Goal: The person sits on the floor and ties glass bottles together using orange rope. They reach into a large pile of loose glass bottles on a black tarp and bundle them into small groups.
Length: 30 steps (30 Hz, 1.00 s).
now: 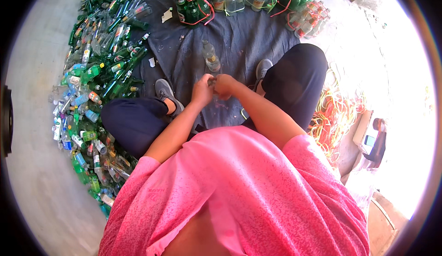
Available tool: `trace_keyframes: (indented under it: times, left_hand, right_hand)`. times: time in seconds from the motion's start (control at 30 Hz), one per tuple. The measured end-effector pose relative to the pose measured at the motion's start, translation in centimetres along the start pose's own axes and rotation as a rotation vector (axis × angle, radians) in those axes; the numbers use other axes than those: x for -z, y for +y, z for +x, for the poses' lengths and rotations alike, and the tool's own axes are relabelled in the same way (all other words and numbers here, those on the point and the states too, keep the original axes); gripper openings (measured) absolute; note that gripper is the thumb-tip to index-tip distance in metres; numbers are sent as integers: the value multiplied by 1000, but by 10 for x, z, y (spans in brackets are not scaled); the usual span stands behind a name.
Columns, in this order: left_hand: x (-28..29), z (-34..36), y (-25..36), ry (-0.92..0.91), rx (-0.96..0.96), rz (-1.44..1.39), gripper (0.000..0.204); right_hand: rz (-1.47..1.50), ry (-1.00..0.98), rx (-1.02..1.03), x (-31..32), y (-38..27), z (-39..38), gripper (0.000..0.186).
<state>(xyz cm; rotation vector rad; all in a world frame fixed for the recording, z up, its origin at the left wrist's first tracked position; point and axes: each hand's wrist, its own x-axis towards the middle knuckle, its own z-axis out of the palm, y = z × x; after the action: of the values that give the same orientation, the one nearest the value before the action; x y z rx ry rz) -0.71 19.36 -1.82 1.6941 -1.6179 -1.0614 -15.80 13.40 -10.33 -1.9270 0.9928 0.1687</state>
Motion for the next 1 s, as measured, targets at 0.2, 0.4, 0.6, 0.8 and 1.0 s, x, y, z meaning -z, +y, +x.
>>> trace_keyframes:
  times: [0.2, 0.4, 0.6, 0.8, 1.0]
  left_hand:
    - [-20, 8, -40, -86, 4, 101, 37]
    - [-19, 16, -74, -129, -68, 150, 64]
    - [19, 21, -26, -112, 163, 453, 33]
    - [130, 66, 108, 19, -145, 236, 32]
    - [233, 99, 128, 147, -416, 532, 28]
  right_hand:
    - [242, 206, -378, -29, -20, 1, 33]
    - [271, 314, -397, -6, -61, -20, 40]
    - [-22, 478, -330, 0, -86, -33, 33]
    - [-84, 557, -254, -17, -54, -15, 30]
    - [3, 625, -281, -1, -59, -19, 30]
